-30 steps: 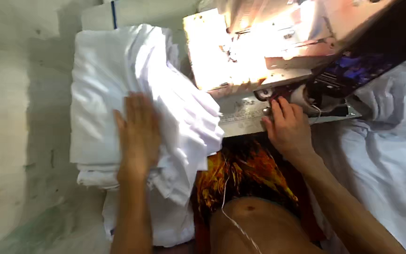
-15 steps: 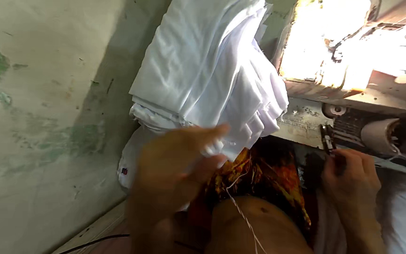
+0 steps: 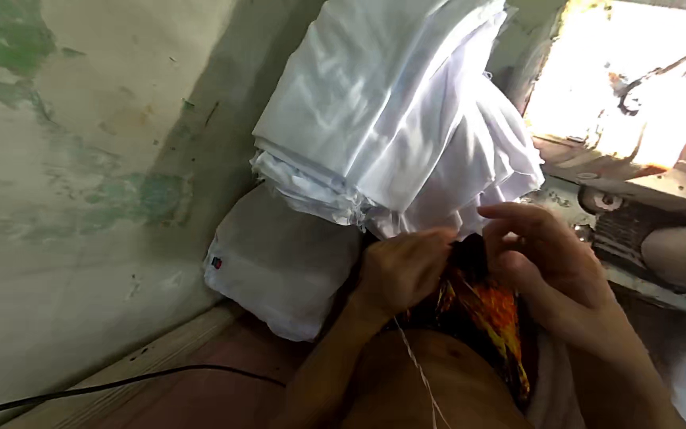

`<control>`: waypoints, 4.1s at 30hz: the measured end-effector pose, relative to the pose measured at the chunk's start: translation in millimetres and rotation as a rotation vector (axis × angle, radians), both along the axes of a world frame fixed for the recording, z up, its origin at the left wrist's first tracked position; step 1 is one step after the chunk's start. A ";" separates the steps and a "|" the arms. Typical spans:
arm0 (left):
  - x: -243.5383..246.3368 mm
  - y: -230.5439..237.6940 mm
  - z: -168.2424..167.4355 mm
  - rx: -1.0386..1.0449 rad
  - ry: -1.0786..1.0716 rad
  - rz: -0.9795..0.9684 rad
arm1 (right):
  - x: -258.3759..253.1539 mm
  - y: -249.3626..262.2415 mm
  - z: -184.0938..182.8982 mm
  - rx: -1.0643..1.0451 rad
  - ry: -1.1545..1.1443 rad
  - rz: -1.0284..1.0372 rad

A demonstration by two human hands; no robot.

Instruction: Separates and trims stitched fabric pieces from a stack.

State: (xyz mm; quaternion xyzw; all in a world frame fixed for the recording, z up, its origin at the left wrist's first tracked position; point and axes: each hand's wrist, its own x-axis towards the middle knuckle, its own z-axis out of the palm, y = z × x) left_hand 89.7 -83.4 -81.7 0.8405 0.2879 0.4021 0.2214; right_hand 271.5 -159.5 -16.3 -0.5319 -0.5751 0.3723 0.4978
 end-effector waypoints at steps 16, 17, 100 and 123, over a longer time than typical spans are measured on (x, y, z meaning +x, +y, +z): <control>-56.9 36.2 36.6 -0.416 0.030 0.030 | -48.7 73.4 -16.9 0.188 -0.939 -0.188; -56.3 35.1 36.2 -0.423 0.013 0.026 | -49.2 72.9 -17.6 0.200 -0.935 -0.191; -36.1 39.9 4.5 -0.548 -0.110 0.289 | -51.7 20.0 -43.5 0.114 -0.675 -0.226; -82.6 11.7 20.4 -0.867 -0.067 0.044 | -86.0 54.9 -40.4 0.070 -0.894 -0.284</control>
